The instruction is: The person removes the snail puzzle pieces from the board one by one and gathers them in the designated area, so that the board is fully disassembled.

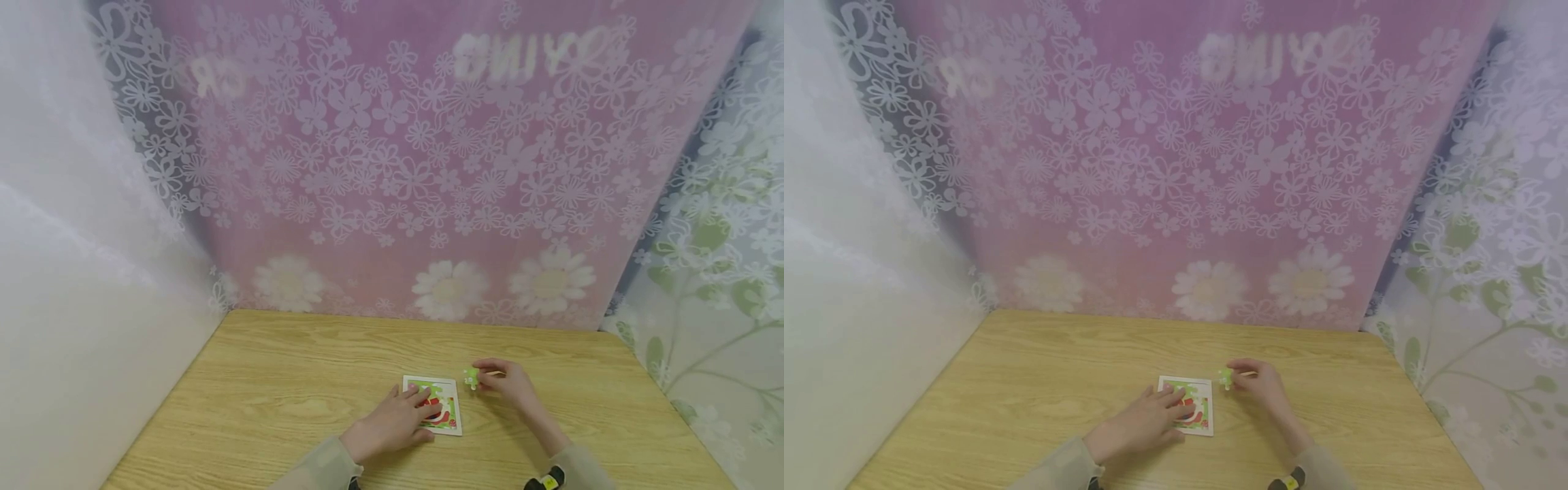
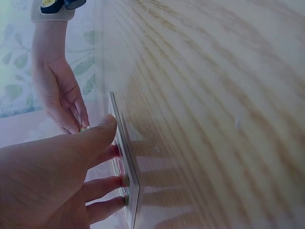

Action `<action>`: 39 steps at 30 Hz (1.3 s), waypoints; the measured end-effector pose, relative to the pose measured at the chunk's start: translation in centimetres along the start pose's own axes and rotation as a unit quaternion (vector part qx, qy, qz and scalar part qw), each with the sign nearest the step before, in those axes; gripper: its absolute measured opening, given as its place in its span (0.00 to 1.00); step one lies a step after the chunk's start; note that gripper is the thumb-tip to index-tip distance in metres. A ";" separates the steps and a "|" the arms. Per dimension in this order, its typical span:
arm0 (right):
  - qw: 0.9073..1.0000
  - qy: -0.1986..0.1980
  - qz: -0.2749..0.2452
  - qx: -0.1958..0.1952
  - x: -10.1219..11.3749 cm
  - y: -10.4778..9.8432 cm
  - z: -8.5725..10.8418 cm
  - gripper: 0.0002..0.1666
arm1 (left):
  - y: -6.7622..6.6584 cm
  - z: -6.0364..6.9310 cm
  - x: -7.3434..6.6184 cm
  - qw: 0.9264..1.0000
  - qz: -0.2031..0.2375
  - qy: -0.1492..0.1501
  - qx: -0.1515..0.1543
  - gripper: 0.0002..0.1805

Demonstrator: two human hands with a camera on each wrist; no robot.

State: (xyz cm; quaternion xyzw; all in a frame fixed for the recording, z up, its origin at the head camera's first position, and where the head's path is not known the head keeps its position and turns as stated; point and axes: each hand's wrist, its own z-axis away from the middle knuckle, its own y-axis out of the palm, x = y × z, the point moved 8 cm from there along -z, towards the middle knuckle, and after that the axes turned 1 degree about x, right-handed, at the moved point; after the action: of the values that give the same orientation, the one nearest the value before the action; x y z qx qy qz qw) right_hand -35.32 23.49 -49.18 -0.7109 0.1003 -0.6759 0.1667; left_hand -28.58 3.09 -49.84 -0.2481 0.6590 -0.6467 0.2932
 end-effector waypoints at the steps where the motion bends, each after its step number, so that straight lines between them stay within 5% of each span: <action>1: 1.000 -0.001 0.002 -0.002 0.0 -0.3 0.1 0.18 | 0.0 0.0 0.0 1.000 0.001 0.000 0.001 0.31; 39: 0.997 0.029 0.046 -0.046 -4.0 -13.3 2.1 0.28 | 0.6 0.3 0.1 1.000 0.011 0.004 -0.010 0.32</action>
State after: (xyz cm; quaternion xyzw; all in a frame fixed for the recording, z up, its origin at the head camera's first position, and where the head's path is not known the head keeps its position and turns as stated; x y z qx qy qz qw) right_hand -34.60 37.46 -48.00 -0.6924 0.1689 -0.6827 0.1613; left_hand -28.43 2.83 -50.44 -0.2407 0.6695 -0.6377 0.2952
